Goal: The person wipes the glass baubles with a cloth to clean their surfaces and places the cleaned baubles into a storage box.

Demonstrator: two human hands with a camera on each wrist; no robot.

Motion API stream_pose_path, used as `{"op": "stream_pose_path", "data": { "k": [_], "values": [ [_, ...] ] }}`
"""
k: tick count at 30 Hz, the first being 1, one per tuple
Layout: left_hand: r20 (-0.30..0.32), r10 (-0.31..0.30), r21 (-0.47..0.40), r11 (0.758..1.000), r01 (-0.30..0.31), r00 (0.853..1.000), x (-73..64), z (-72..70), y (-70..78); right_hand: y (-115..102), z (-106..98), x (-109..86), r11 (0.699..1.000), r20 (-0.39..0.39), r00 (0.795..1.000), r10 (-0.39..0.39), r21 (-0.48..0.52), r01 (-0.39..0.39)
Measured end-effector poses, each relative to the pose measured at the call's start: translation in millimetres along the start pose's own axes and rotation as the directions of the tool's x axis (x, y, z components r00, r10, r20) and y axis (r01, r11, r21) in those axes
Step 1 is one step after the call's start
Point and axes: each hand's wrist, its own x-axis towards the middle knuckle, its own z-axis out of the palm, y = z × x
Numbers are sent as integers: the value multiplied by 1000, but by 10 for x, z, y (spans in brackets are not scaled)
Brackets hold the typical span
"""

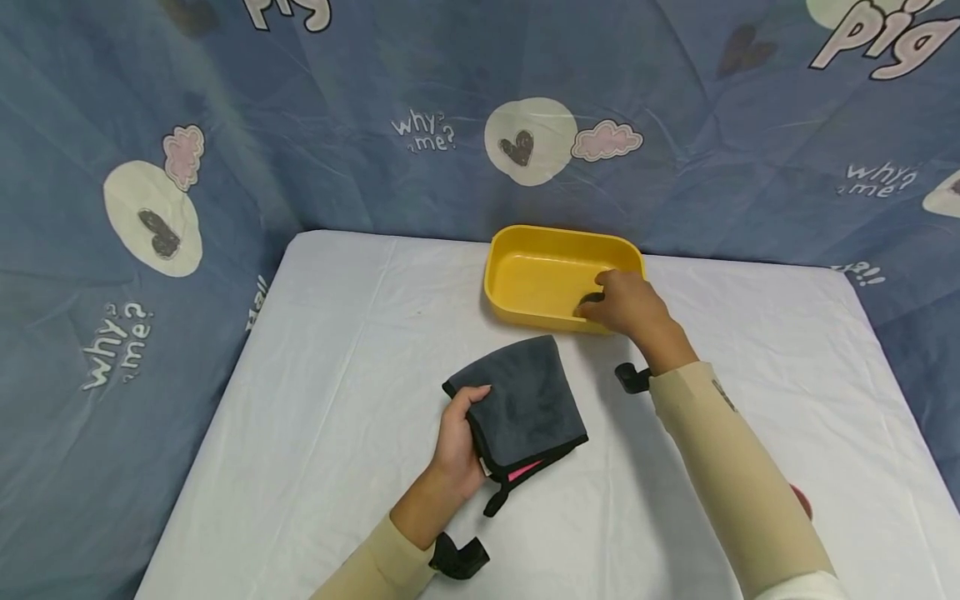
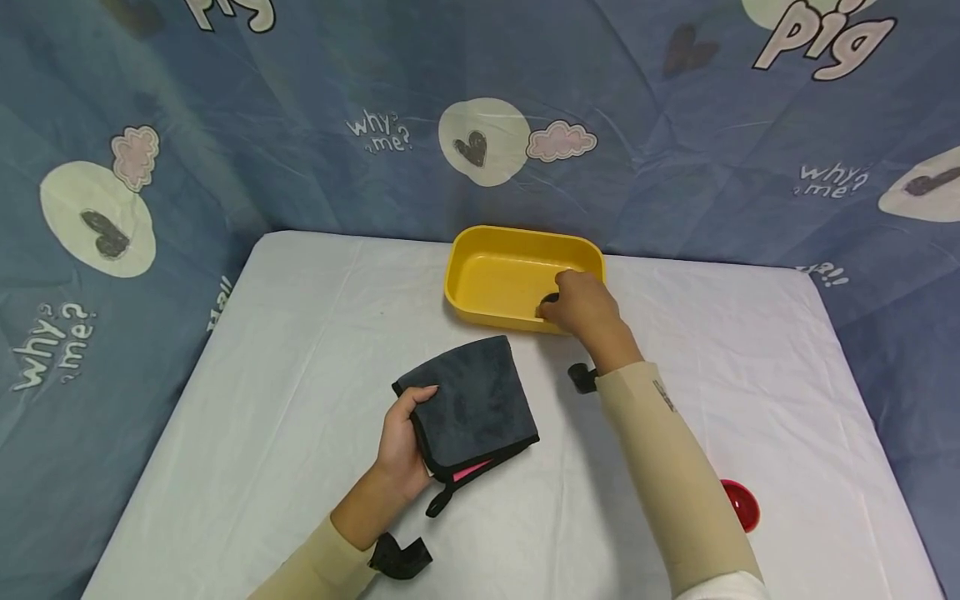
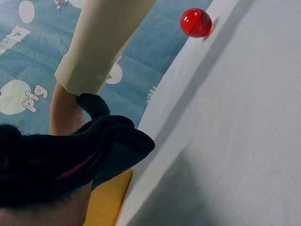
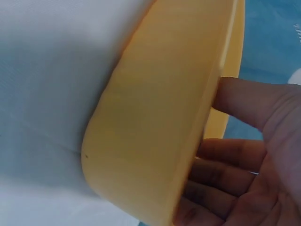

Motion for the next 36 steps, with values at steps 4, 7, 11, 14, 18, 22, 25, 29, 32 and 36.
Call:
{"op": "stream_pose_path", "data": {
  "k": [4, 7, 11, 14, 18, 22, 25, 29, 32, 36],
  "values": [
    [6, -15, -3, 1000, 15, 1000, 5, 28, -42, 92, -40, -227, 1000, -76, 997, 16, 18, -14],
    [9, -20, 1, 1000, 20, 1000, 11, 47, -60, 175, -77, -533, 1000, -177, 984, 13, 23, -9],
    [11, -34, 9, 999, 34, 999, 23, 57, -76, 296, -80, -958, 1000, -311, 950, -22, 6, 25],
    [19, -47, 17, 999, 47, 999, 23, 65, -94, 405, -41, -1223, 997, -380, 922, -71, -31, 64],
    [35, -53, 20, 998, 52, 998, 29, 82, -119, 569, 40, -1540, 990, -422, 896, -136, -99, 103],
    [27, -50, 21, 999, 49, 998, 42, 96, -135, 744, 152, -1817, 989, -390, 914, -111, -129, 65],
    [3, -39, 24, 999, 39, 999, 47, 97, -133, 891, 252, -2007, 993, -359, 932, -60, -117, 19],
    [-26, -13, 30, 999, 13, 1000, 50, 89, -105, 1088, 397, -2216, 997, -354, 935, 1, -68, -27],
    [-43, 4, 29, 1000, -3, 999, 51, 89, -75, 1225, 511, -2324, 999, -359, 933, 32, -26, -44],
    [-55, 11, 9, 1000, -11, 998, 53, 105, -64, 1373, 635, -2477, 995, -342, 935, 95, 13, -97]
  ]
}}
